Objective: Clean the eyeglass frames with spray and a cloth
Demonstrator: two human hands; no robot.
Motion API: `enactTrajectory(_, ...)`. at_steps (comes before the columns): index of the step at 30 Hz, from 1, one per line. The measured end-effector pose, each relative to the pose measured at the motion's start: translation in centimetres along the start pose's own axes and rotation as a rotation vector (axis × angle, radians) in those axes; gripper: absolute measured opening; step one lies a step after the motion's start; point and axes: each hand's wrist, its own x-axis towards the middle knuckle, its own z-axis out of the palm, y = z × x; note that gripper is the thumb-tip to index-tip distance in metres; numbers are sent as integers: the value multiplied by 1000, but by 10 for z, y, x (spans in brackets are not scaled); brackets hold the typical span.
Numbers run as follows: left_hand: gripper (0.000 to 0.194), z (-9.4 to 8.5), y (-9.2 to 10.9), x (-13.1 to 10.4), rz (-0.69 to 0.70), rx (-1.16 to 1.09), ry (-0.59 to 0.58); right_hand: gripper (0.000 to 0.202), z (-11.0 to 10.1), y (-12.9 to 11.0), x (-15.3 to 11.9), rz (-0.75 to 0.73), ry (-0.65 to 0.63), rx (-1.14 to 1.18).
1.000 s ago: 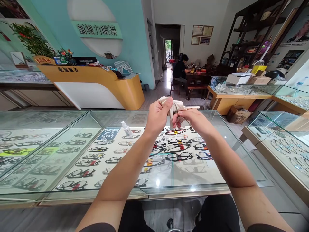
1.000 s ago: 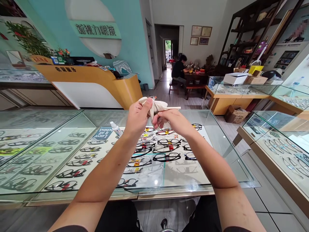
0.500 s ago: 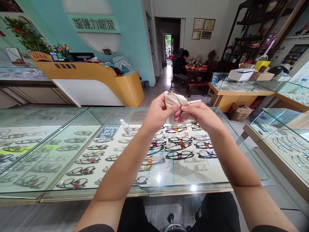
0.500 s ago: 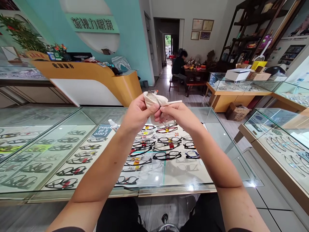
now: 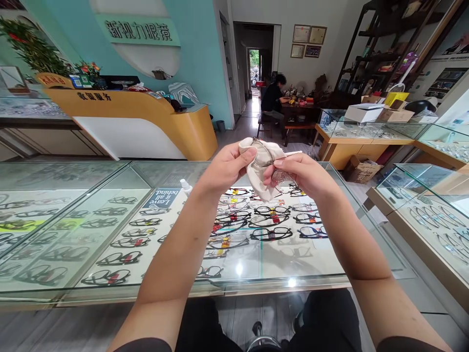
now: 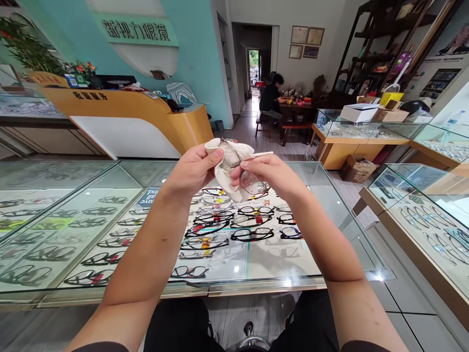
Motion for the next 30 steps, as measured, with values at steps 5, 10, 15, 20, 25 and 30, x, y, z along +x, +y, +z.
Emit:
enactTrajectory(5, 47, 12, -5, 1, 48, -23, 10, 36, -4, 2, 2, 19, -24, 24)
enactTrajectory(10, 46, 30, -13, 3, 75, -29, 155, 34, -1, 4, 3, -29, -56, -3)
enactTrajectory(15, 51, 25, -14, 4, 87, -28, 224, 36, -3, 2, 2, -26, -38, -28)
enactTrajectory(20, 49, 14, -6, 4, 7, -94, 64, 38, -9, 0, 2, 23, 25, 11)
enactTrajectory(25, 50, 19, -7, 3, 12, -117, 35, 42, -6, 4, 5, 50, -4, 68)
enactTrajectory(30, 43, 33, -15, 1, 78, -91, 149, 40, 4, 6, 4, 4, -29, 41)
